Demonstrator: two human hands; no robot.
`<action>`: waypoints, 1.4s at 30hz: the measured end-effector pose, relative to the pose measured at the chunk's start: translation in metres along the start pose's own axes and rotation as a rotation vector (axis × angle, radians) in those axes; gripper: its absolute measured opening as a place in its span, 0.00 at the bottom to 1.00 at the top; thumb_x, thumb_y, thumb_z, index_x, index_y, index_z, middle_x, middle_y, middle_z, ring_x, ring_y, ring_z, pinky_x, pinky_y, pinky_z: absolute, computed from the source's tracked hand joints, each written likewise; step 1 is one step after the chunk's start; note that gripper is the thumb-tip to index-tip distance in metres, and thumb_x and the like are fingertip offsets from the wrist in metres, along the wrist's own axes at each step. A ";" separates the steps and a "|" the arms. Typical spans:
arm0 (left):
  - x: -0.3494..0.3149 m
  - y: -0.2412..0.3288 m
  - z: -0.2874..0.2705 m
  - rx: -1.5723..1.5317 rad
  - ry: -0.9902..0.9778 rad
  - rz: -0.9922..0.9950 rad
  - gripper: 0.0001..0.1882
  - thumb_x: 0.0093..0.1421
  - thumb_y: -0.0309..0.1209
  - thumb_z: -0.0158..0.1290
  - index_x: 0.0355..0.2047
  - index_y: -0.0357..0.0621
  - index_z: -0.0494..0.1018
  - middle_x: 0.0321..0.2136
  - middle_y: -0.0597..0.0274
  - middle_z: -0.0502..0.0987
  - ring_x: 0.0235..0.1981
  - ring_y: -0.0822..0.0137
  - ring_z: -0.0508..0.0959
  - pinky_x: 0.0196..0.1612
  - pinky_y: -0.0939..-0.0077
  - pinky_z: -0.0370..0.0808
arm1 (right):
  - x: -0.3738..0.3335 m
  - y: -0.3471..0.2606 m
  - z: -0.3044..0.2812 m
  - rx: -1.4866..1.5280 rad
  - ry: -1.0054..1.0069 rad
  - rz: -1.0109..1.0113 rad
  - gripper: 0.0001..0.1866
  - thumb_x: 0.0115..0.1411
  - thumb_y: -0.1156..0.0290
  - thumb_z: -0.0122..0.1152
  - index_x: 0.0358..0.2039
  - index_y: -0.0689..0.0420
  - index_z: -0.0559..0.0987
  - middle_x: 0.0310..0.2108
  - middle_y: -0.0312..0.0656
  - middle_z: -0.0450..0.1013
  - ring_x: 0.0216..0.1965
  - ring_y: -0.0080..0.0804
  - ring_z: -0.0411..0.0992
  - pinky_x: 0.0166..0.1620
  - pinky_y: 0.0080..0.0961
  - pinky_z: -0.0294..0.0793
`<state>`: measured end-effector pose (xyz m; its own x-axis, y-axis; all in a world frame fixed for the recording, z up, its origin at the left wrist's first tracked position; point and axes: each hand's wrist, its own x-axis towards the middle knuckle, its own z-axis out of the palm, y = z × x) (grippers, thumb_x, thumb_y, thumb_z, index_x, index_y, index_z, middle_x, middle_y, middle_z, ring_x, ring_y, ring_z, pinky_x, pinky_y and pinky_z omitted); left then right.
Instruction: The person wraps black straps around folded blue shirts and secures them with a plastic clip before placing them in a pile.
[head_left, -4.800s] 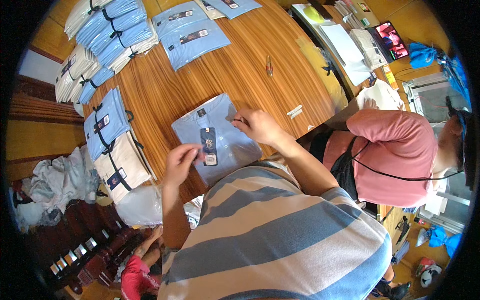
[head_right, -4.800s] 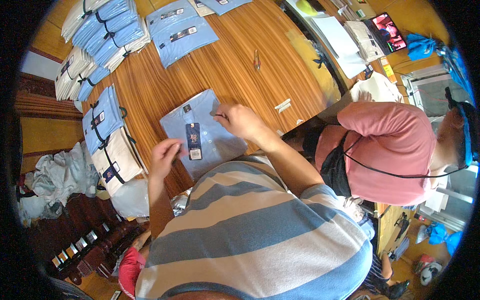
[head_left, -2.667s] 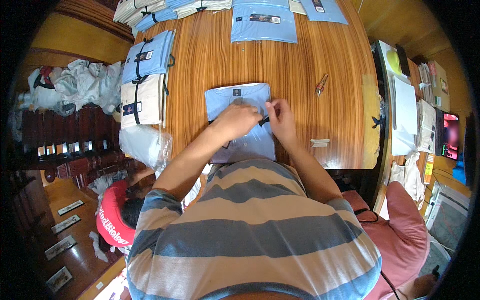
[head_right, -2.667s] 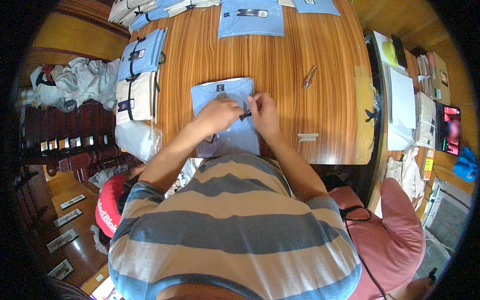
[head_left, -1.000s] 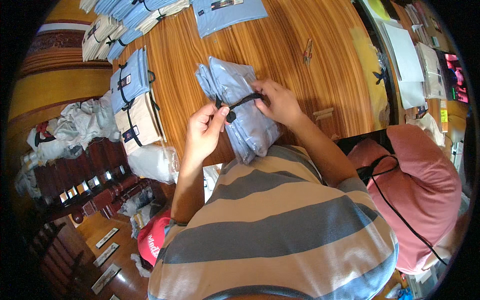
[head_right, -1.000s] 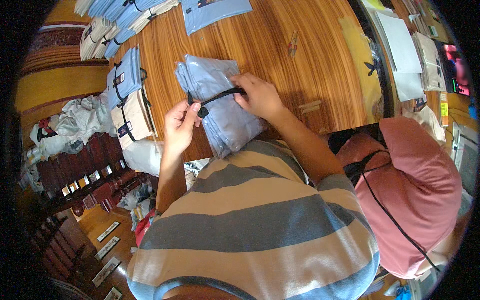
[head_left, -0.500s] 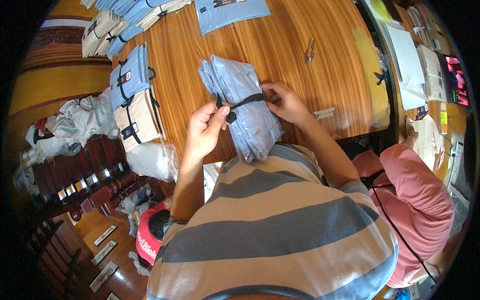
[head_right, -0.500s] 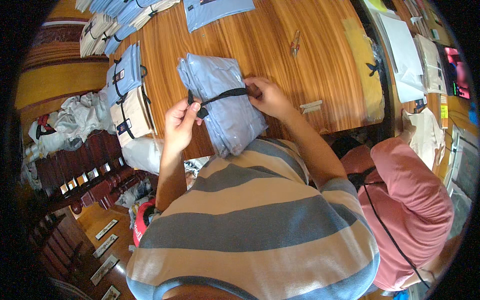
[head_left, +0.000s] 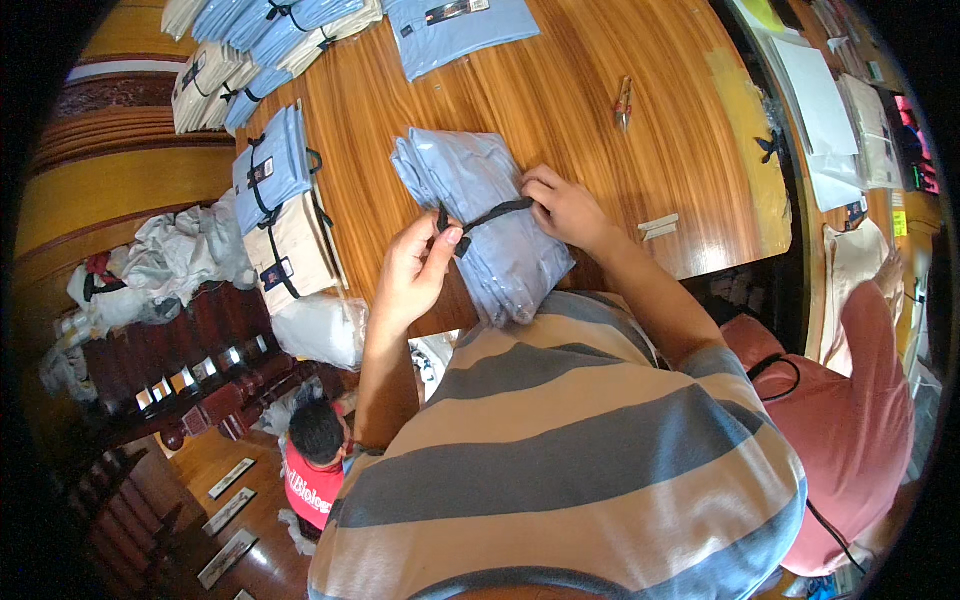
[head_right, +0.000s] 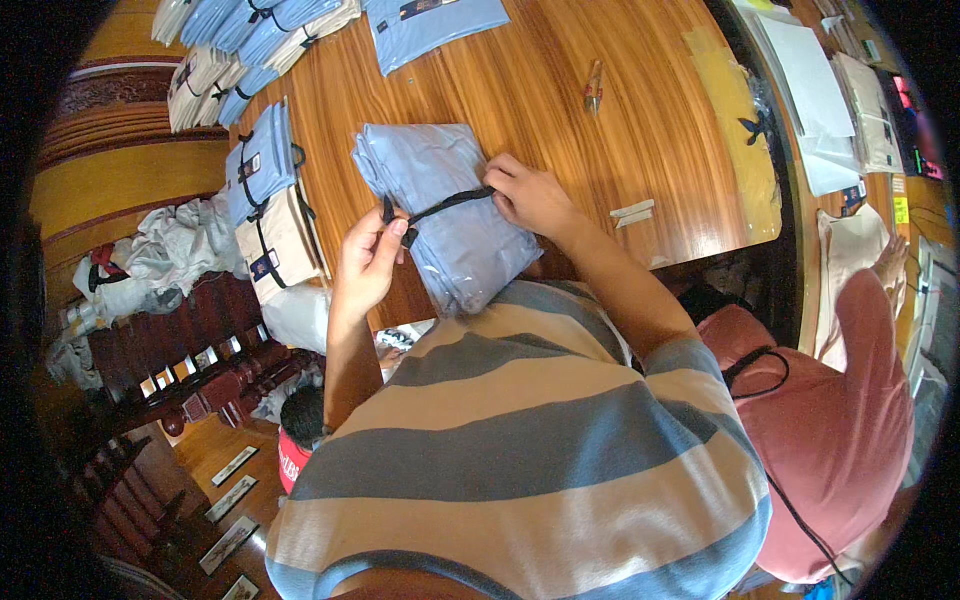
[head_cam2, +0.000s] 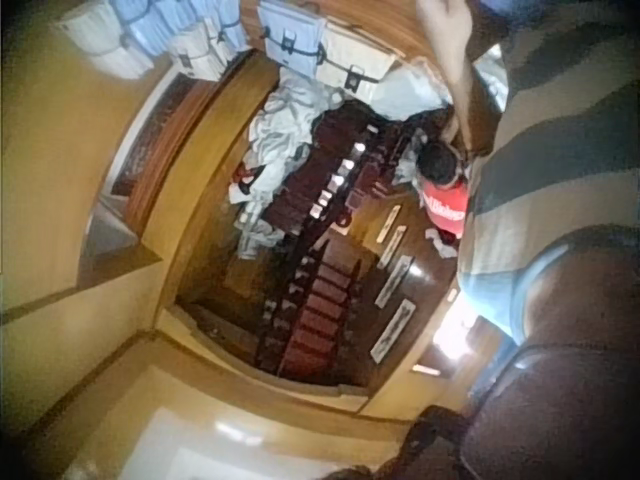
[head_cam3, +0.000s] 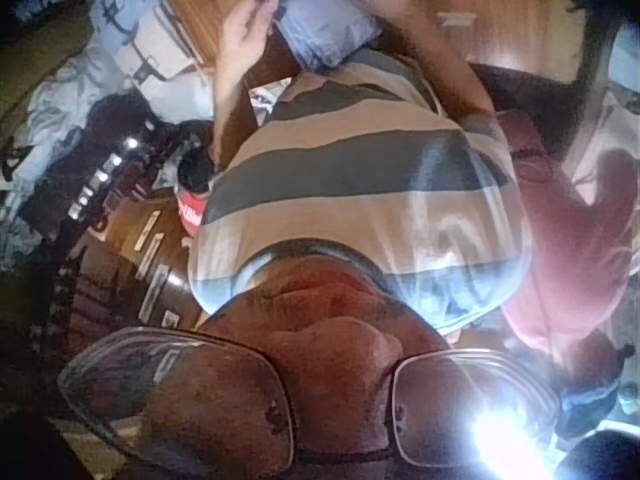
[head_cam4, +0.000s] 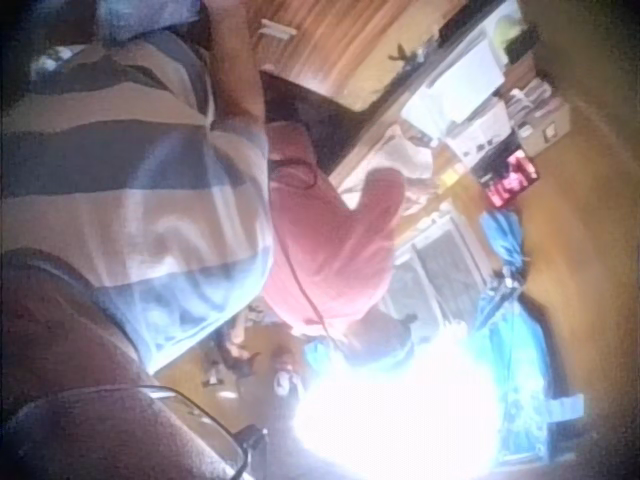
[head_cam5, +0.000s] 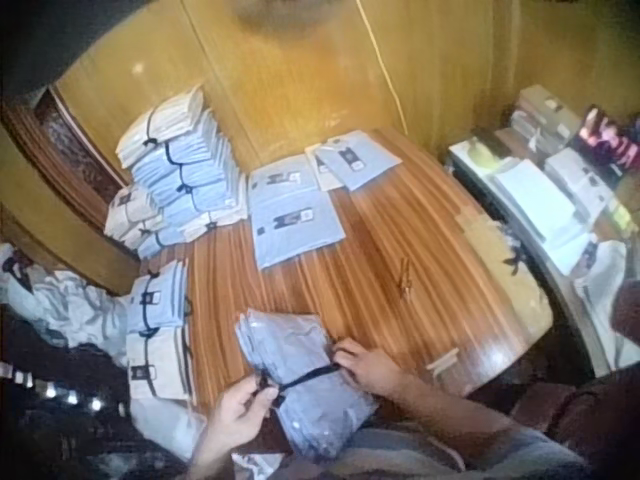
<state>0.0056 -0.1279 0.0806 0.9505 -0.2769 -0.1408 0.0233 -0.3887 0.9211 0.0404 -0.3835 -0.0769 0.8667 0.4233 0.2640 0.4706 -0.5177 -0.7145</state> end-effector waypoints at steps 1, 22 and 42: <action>-0.002 -0.002 -0.002 0.016 0.013 -0.004 0.08 0.73 0.31 0.53 0.39 0.39 0.74 0.26 0.72 0.71 0.24 0.80 0.70 0.27 0.81 0.68 | -0.001 0.000 0.002 0.057 0.049 0.001 0.12 0.56 0.77 0.64 0.40 0.56 0.73 0.41 0.44 0.73 0.43 0.48 0.77 0.42 0.38 0.81; -0.004 0.002 0.019 -0.172 0.166 -0.043 0.07 0.72 0.29 0.54 0.40 0.37 0.76 0.27 0.70 0.73 0.27 0.79 0.71 0.30 0.82 0.70 | 0.029 -0.073 -0.057 0.236 0.265 -0.170 0.11 0.55 0.71 0.71 0.38 0.55 0.80 0.32 0.45 0.74 0.39 0.46 0.76 0.44 0.44 0.76; 0.003 0.012 0.027 -0.051 0.113 0.011 0.10 0.69 0.30 0.58 0.34 0.35 0.75 0.26 0.63 0.74 0.27 0.75 0.73 0.29 0.80 0.71 | 0.012 -0.089 -0.059 0.136 0.259 -0.260 0.16 0.49 0.64 0.80 0.29 0.58 0.79 0.30 0.43 0.77 0.30 0.43 0.77 0.33 0.34 0.78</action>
<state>0.0007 -0.1570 0.0810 0.9796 -0.1787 -0.0917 0.0259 -0.3403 0.9400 0.0183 -0.3765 0.0280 0.7425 0.3171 0.5900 0.6690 -0.3073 -0.6768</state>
